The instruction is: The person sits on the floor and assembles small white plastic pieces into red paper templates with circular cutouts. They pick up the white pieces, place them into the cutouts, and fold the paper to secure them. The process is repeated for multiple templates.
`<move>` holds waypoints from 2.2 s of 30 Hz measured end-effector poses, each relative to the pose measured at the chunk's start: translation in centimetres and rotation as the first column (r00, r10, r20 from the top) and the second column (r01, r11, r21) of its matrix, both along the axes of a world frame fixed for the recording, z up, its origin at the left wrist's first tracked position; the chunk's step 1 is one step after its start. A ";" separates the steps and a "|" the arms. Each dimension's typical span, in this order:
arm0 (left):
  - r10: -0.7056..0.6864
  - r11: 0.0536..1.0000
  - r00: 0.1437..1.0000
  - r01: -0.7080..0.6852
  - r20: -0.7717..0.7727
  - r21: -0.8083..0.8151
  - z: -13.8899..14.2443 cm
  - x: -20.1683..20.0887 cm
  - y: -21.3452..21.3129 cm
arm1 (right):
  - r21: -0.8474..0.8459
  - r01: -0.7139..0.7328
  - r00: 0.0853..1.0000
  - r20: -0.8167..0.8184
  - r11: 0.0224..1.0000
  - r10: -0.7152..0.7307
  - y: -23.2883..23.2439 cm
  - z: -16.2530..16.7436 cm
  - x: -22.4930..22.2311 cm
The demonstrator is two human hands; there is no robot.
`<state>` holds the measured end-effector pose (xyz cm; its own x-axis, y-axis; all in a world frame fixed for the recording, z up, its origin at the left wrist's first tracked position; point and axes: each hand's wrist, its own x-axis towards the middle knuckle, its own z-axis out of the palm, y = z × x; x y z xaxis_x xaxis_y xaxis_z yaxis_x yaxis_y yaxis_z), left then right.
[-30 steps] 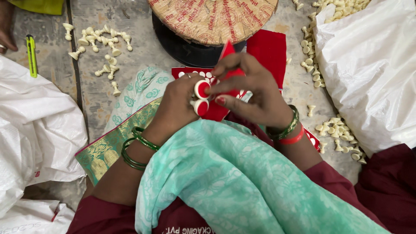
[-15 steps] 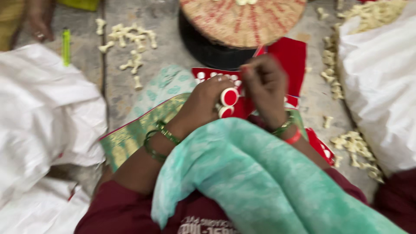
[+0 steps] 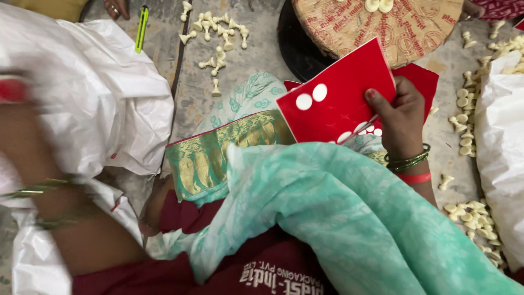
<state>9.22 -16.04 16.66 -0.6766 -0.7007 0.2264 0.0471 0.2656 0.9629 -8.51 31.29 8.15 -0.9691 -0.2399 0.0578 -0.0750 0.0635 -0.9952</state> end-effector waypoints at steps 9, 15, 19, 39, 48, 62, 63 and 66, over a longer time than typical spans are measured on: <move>-0.106 0.920 0.095 0.387 0.990 0.062 -24.2 7.9 1.8 | -0.116 0.228 0.967 -0.087 0.967 -0.239 0.5 -0.5 -0.7; -0.080 0.825 -0.067 0.555 0.995 0.104 -19.0 4.8 3.9 | -0.215 0.239 0.942 -0.184 0.947 -0.280 1.6 1.0 -0.4; -0.103 0.905 0.897 0.264 0.430 -0.333 -7.1 -5.7 7.4 | -0.113 0.115 0.962 -0.235 0.987 -0.139 0.1 1.1 0.2; -0.617 0.619 0.754 0.642 -0.226 0.453 -19.0 -15.7 23.0 | 0.651 0.222 0.837 -0.509 0.726 0.200 2.6 0.3 -14.3; -0.636 0.617 0.756 0.620 -0.157 0.484 -19.4 -16.2 22.3 | 0.731 0.256 0.672 -0.605 0.633 0.427 -2.2 -0.7 -21.4; -0.559 0.427 0.746 0.634 -0.363 0.645 -18.2 -14.0 24.4 | -0.386 -0.076 0.980 0.142 0.919 0.141 -12.3 -6.3 1.8; -0.507 0.328 0.769 0.590 -0.390 0.737 -17.6 -13.7 24.4 | -0.394 -0.082 0.970 0.178 0.915 0.164 -12.3 -6.6 2.5; -0.524 0.335 0.747 0.623 -0.409 0.707 -16.0 -13.1 24.3 | -0.452 -0.149 0.955 0.165 0.880 0.246 -12.0 -7.0 3.6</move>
